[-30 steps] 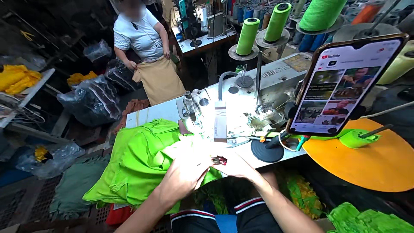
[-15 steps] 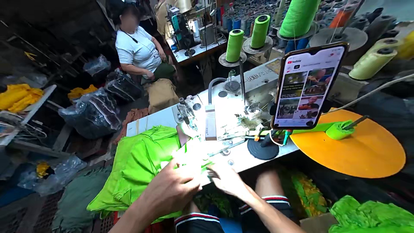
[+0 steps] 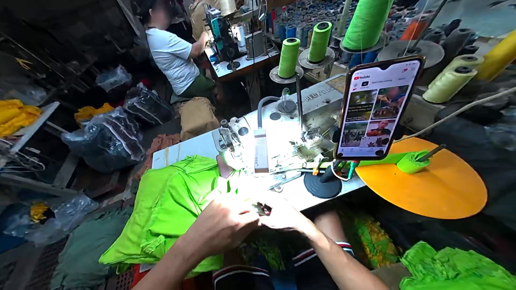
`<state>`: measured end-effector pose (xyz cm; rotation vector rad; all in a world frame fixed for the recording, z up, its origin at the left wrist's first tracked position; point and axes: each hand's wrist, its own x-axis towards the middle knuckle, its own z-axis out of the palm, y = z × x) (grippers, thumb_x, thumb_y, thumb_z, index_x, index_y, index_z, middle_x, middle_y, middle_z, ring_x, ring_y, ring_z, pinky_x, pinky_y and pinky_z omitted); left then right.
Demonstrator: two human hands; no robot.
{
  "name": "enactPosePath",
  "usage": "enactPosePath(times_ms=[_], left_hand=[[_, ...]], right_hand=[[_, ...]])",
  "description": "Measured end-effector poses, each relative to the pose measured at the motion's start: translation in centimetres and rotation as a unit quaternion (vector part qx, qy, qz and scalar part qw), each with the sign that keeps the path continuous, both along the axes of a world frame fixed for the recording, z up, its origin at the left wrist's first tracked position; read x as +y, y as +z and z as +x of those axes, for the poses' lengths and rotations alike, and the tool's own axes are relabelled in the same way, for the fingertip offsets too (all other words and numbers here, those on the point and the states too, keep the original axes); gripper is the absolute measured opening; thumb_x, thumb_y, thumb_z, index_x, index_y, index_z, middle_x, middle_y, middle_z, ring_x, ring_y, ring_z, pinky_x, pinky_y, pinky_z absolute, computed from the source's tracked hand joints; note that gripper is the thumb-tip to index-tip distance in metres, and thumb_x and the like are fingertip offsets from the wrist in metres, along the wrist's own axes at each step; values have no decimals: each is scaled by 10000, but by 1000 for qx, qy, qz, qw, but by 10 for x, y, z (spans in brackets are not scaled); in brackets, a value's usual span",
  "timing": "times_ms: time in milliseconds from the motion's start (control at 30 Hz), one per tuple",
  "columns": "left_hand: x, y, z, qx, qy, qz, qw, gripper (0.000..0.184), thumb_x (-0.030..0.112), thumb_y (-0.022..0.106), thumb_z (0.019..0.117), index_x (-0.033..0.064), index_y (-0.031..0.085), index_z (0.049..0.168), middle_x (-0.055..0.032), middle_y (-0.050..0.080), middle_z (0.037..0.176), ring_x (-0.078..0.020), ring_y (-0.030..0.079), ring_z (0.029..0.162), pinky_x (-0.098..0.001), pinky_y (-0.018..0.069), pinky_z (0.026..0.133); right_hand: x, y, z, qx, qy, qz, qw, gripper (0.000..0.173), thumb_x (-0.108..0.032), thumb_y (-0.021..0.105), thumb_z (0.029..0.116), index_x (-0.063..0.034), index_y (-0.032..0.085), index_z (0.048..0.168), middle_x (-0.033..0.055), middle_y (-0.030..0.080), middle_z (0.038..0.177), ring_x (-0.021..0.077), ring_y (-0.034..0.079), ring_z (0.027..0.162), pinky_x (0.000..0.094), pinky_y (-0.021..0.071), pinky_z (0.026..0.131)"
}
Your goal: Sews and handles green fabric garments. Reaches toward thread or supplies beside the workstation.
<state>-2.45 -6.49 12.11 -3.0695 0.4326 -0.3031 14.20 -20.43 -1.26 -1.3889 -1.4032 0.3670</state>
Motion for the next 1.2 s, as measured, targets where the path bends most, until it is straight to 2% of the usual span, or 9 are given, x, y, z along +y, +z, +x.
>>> enactPosePath(times_ms=[67,133,233,333,533,667,900,1033,1200], left_hand=[[25,5,1,16,28,29,999,312,372,498,1045,210,759,988,-6,723,906,-212,685,902,-440,544,822],[54,7,-2,75,90,59,991,318,356,474,1034,184,740,1011,-27,722,981,-270,642,1044,-503,456,953],[55,31,4,235,210,30,949,399,342,384,1089,117,691,1208,-97,694,1200,-334,565,1260,-552,334,1107],[49,28,2,171,209,-55,961,403,351,428,1081,63,704,1129,-115,707,1197,-297,591,1261,-502,354,1121],[64,-7,-7,-8,87,-165,982,159,227,615,986,86,688,988,-16,706,980,-126,663,1026,-345,493,1036],[57,-19,-4,-12,99,-169,981,220,232,558,1022,78,714,1042,-55,722,999,-162,671,977,-331,526,906],[38,-39,5,-113,167,-134,970,220,286,645,962,83,728,942,-55,709,864,-180,663,834,-327,531,791],[27,-49,11,-148,194,-153,958,252,353,677,945,114,751,911,-27,731,852,-153,681,855,-336,525,825],[9,-64,15,-136,237,-184,944,241,366,622,1003,183,779,999,6,756,1008,-141,695,1016,-411,530,959]], right_hand=[[-10,-3,7,4,35,-59,998,271,-286,721,938,-43,745,1056,80,725,918,106,672,827,293,569,782],[-24,-16,11,20,34,-116,992,312,-345,674,983,-41,737,1008,72,693,849,106,634,763,301,549,732],[-30,-31,7,37,41,-93,994,236,-227,623,1005,-22,735,1034,80,713,901,95,659,828,276,557,793],[-20,-27,5,37,21,-90,995,249,-214,616,1003,-17,739,1094,96,734,960,107,682,877,285,559,832],[-2,-26,16,16,15,-83,996,268,-260,646,996,-59,744,1144,82,742,1047,110,689,975,298,555,913],[5,-20,20,1,14,-74,997,251,-254,645,994,-51,740,1106,87,730,1008,113,679,931,284,554,869],[12,-17,26,-1,9,-72,997,263,-254,644,993,-57,742,1137,80,738,1052,98,683,980,272,547,914],[15,-14,27,5,11,-51,999,254,-253,642,1001,-67,743,1141,63,739,1047,69,676,975,246,541,911],[18,-15,30,13,11,-38,999,242,-254,633,1006,-60,743,1098,50,731,991,44,663,921,222,537,872]])
